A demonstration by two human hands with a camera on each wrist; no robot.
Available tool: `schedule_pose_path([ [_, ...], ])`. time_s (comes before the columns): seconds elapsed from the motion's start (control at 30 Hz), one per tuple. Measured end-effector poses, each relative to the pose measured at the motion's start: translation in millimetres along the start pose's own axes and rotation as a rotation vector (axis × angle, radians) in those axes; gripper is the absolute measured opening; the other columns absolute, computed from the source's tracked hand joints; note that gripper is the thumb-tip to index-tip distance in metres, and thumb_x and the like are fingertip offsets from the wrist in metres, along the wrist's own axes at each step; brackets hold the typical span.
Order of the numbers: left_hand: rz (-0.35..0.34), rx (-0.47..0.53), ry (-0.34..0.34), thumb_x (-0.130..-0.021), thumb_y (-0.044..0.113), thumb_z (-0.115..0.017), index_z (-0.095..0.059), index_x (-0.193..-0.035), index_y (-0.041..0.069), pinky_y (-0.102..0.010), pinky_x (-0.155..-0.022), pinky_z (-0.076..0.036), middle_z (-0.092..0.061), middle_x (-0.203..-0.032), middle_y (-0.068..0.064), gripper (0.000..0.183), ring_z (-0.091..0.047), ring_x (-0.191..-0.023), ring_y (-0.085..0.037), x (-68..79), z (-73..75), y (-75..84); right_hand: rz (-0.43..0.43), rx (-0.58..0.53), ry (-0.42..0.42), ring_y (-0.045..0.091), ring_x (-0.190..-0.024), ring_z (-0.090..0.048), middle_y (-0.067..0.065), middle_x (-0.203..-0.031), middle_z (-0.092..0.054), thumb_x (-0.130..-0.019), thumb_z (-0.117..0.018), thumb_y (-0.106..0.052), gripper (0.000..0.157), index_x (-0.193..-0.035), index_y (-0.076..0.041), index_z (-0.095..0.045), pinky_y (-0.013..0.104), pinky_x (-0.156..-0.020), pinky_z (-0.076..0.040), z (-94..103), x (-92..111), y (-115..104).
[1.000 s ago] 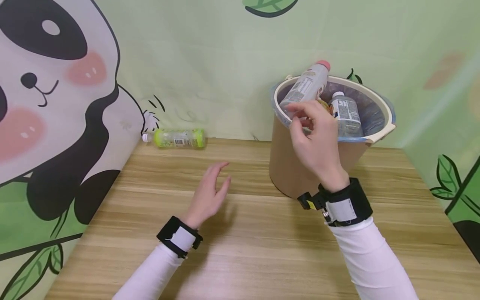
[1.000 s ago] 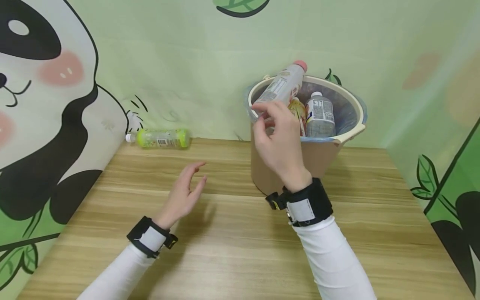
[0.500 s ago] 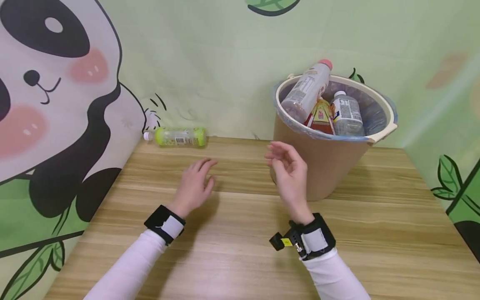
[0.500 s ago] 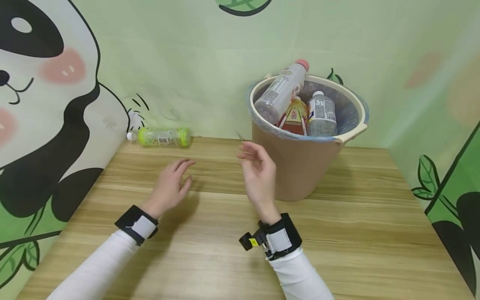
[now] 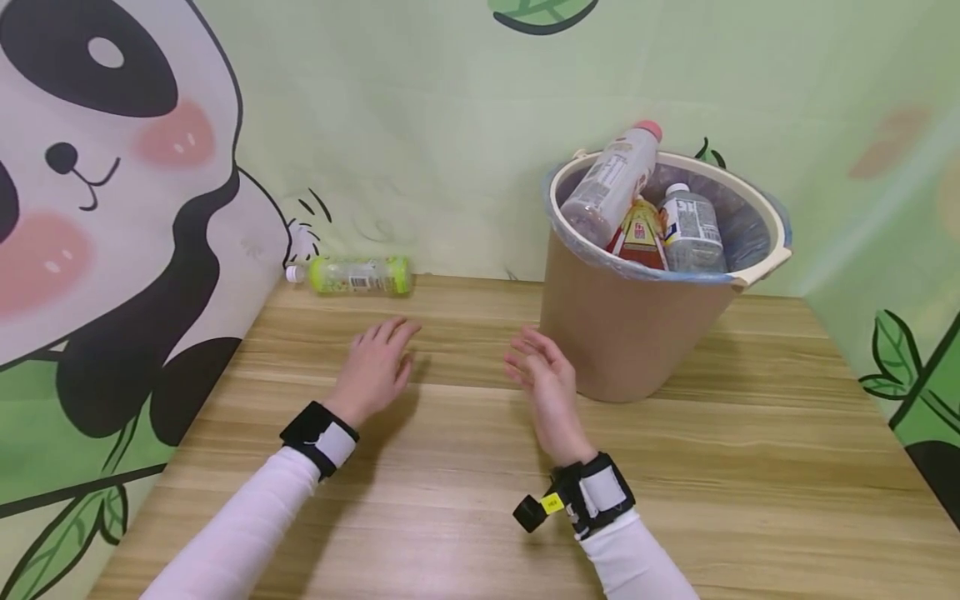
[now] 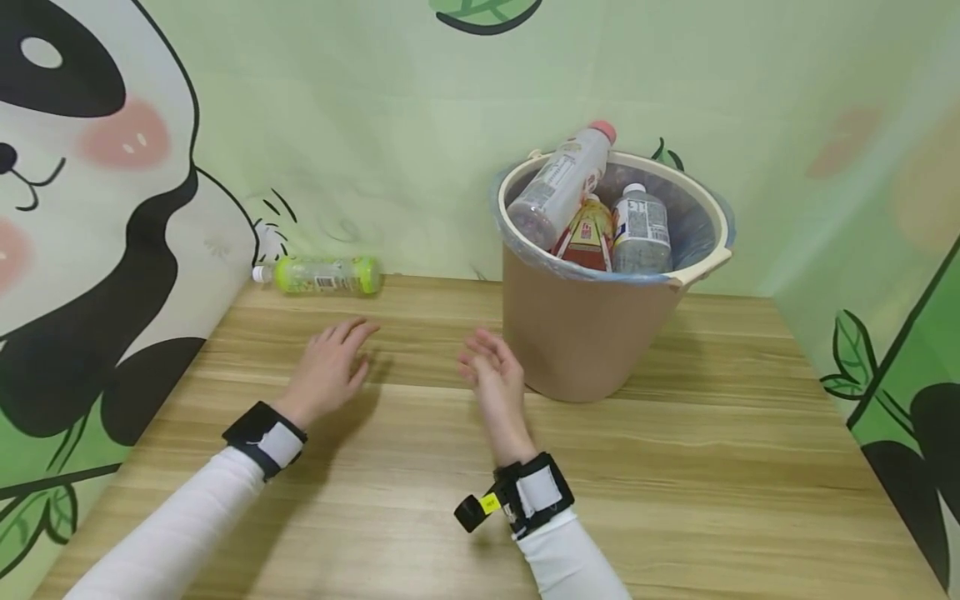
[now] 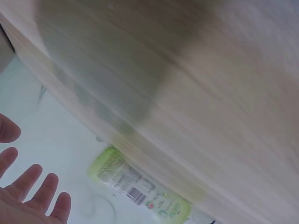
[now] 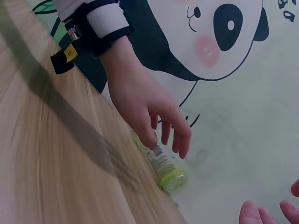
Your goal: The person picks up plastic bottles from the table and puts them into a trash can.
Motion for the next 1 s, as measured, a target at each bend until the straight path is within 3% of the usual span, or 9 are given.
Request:
schedule_pose_path([
  [0.27, -0.018, -0.052, -0.010, -0.084, 0.013, -0.061, -0.047, -0.134, 0.009, -0.060, -0.092, -0.039, -0.046, -0.136, -0.022, 0.051, -0.045, -0.119, -0.043, -11.8, -1.5, -18.6, -0.060, -0.035, -0.023, 0.031, -0.111, -0.054, 0.017, -0.125, -0.051, -0.094, -0.040, -0.001, 0.040, -0.134, 0.002, -0.041, 0.042, -0.102, -0.042, -3.8, 6, 11],
  [0.53, 0.012, -0.141, -0.052, -0.081, 0.010, -0.060, -0.047, -0.133, 0.008, -0.063, -0.094, -0.036, -0.045, -0.136, -0.023, 0.054, -0.042, -0.121, -0.044, -36.6, 5.4, -49.3, -0.021, -0.008, -0.060, 0.034, -0.110, -0.054, 0.018, -0.124, -0.052, -0.093, -0.041, 0.000, 0.038, -0.131, 0.005, -0.043, 0.039, -0.096, -0.047, -11.3, 12, 11],
  [0.77, 0.085, -0.199, -0.112, -0.080, 0.010, -0.063, -0.045, -0.136, 0.009, -0.065, -0.093, -0.034, -0.043, -0.136, -0.024, 0.058, -0.039, -0.121, -0.046, -60.6, -1.6, -80.1, 0.013, 0.043, -0.109, 0.033, -0.106, -0.057, 0.022, -0.124, -0.052, -0.093, -0.043, 0.001, 0.038, -0.130, 0.007, -0.044, 0.041, -0.096, -0.048, -17.6, 21, 9],
  [1.0, 0.186, -0.217, -0.166, -0.081, 0.016, -0.064, -0.038, -0.142, 0.011, -0.067, -0.098, -0.028, -0.038, -0.142, -0.024, 0.067, -0.033, -0.126, -0.048, -79.4, -10.9, -95.5, 0.022, 0.117, -0.154, 0.036, -0.108, -0.057, 0.024, -0.124, -0.052, -0.089, -0.045, 0.003, 0.040, -0.129, 0.005, -0.046, 0.040, -0.094, -0.049, -19.3, 30, 12],
])
Point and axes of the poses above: each hand's wrist, its own x-axis away from the middle knuckle, its own z-axis out of the back of the hand, y = z × x, the point moved 8 cm from there along -x, towards the middle knuckle
